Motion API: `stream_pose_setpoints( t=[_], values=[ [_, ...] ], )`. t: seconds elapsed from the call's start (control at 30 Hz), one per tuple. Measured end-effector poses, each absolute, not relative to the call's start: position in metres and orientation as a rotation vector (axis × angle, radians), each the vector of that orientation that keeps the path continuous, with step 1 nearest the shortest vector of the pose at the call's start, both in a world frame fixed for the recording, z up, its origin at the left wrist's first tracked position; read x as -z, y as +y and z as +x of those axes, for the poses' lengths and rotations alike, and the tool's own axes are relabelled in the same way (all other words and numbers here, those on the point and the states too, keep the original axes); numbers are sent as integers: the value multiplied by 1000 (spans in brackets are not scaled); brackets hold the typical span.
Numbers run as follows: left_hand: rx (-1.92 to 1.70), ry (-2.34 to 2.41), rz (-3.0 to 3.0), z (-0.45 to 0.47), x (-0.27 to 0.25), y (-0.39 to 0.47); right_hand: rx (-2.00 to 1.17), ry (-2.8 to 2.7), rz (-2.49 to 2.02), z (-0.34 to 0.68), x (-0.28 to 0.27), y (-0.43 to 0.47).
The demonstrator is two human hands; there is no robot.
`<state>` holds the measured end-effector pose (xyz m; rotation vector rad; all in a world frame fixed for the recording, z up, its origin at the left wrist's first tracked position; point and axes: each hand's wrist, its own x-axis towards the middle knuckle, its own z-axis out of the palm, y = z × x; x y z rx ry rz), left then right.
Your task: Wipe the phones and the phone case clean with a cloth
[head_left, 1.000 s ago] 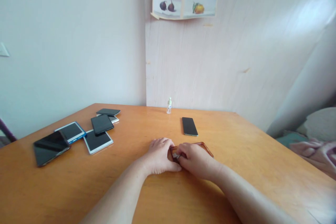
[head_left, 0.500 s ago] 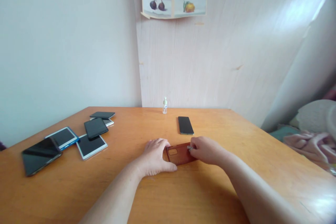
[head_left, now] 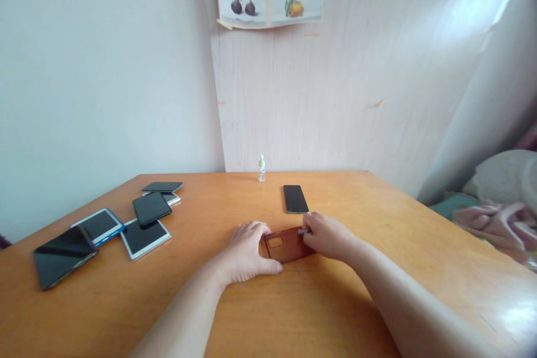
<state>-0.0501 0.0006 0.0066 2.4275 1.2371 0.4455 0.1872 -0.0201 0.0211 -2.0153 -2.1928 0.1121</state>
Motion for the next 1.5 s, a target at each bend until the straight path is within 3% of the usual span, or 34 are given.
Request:
stream_pose_setpoints(
  t=[0.17,0.77,1.0,1.33,1.5],
  values=[
    [-437,1246,2403,-49,-9,-1,-440,-2262,-1618,165,-14,-30],
    [-463,1257,2393,-50,-4,-1,-40,-2001,-1978,205,-11,-10],
    [-480,1319,2358,-49,-2,-2,-274,-2238,-1836,207,-14,-14],
    [-508,1238,2497,-47,1,1,-32,-2140,-2139,199,-16,-10],
    [-538,1250,2525,-44,3,0,-74,-2182,-2026,168,-15,-15]
  ],
)
